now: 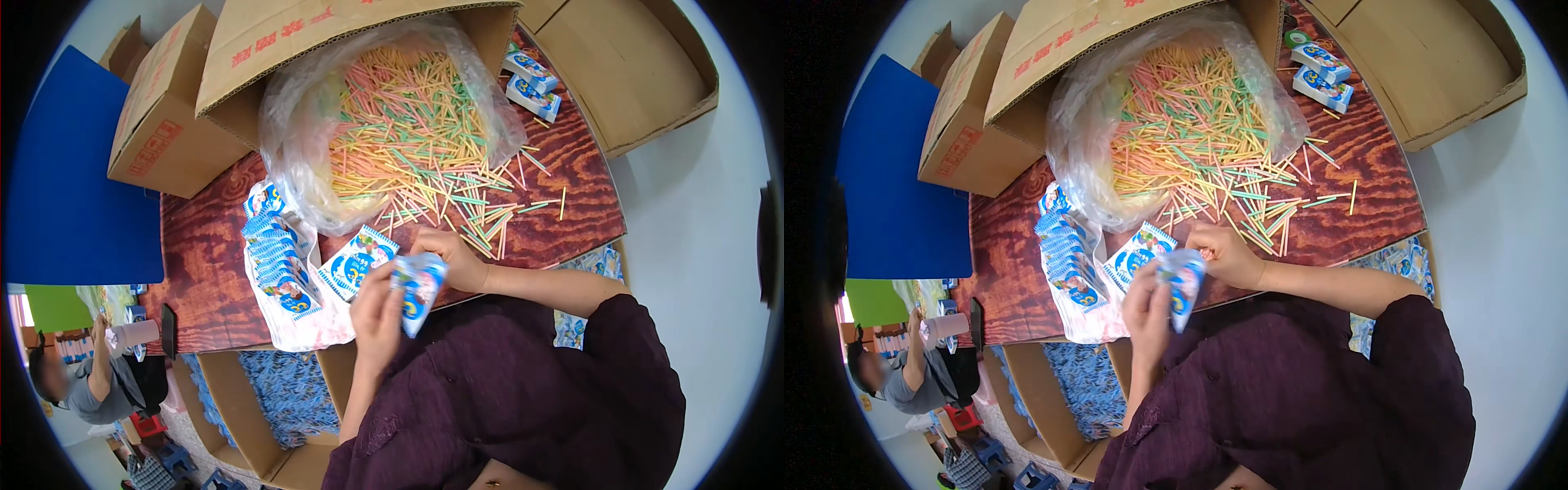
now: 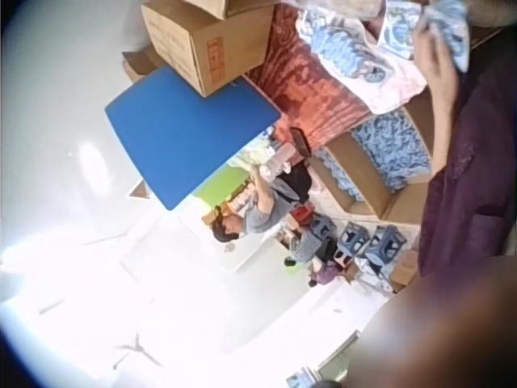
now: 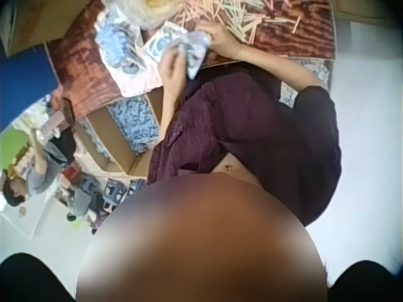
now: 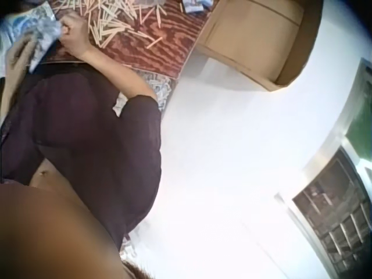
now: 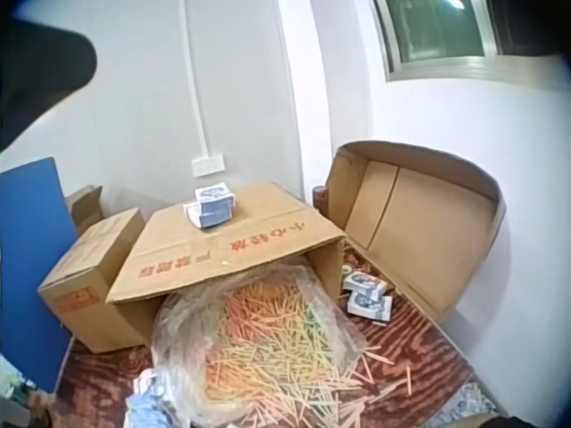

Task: Packaging small wooden sticks into individual paper or plastic packets.

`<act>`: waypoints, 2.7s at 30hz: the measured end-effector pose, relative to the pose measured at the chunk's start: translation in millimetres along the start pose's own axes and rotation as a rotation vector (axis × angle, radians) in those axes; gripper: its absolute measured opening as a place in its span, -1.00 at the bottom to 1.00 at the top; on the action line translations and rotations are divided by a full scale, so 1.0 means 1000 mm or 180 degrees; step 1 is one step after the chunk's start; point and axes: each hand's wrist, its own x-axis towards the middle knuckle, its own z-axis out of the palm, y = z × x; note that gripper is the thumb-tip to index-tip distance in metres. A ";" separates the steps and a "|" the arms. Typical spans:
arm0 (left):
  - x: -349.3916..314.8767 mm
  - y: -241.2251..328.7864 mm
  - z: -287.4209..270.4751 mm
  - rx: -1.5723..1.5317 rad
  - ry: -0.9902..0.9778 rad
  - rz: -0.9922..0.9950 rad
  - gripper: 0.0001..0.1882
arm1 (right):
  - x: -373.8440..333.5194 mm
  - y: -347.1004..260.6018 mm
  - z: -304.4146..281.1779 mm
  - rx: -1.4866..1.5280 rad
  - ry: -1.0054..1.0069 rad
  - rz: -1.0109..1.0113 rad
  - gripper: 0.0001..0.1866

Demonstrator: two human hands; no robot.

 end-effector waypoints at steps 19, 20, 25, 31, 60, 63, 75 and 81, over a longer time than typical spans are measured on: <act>-0.002 -0.022 -0.015 -0.1446 0.1237 -0.0397 -0.88 | 0.003 -0.008 -0.001 -0.0448 0.0086 0.0032 -0.89; -0.003 -0.024 -0.017 -0.1579 0.1279 -0.0363 -0.88 | 0.005 -0.013 -0.005 0.0008 0.0109 0.0456 -0.90; -0.012 -0.025 -0.015 -0.1719 0.1175 -0.0418 -0.88 | 0.004 -0.022 -0.008 0.0284 -0.0003 0.0709 -0.93; -0.014 -0.022 -0.014 -0.1914 0.1221 -0.0468 -0.89 | 0.004 -0.011 0.001 0.0051 -0.0123 0.0498 -0.90; -0.023 -0.012 0.000 -0.0301 0.0149 -0.0292 -0.94 | 0.018 -0.058 -0.036 0.4637 0.1190 0.1879 -0.54; -0.023 -0.015 -0.002 -0.0105 0.0173 -0.0271 -0.94 | 0.017 -0.050 -0.037 0.5080 0.1114 0.1766 -0.53; -0.008 -0.014 0.005 0.0078 -0.0052 0.0124 -0.94 | 0.023 -0.050 -0.044 0.5158 0.1143 0.2093 -0.54; -0.002 -0.012 0.007 0.0357 -0.0172 0.0167 -0.92 | 0.033 -0.070 -0.033 0.4113 0.0736 0.1995 -0.45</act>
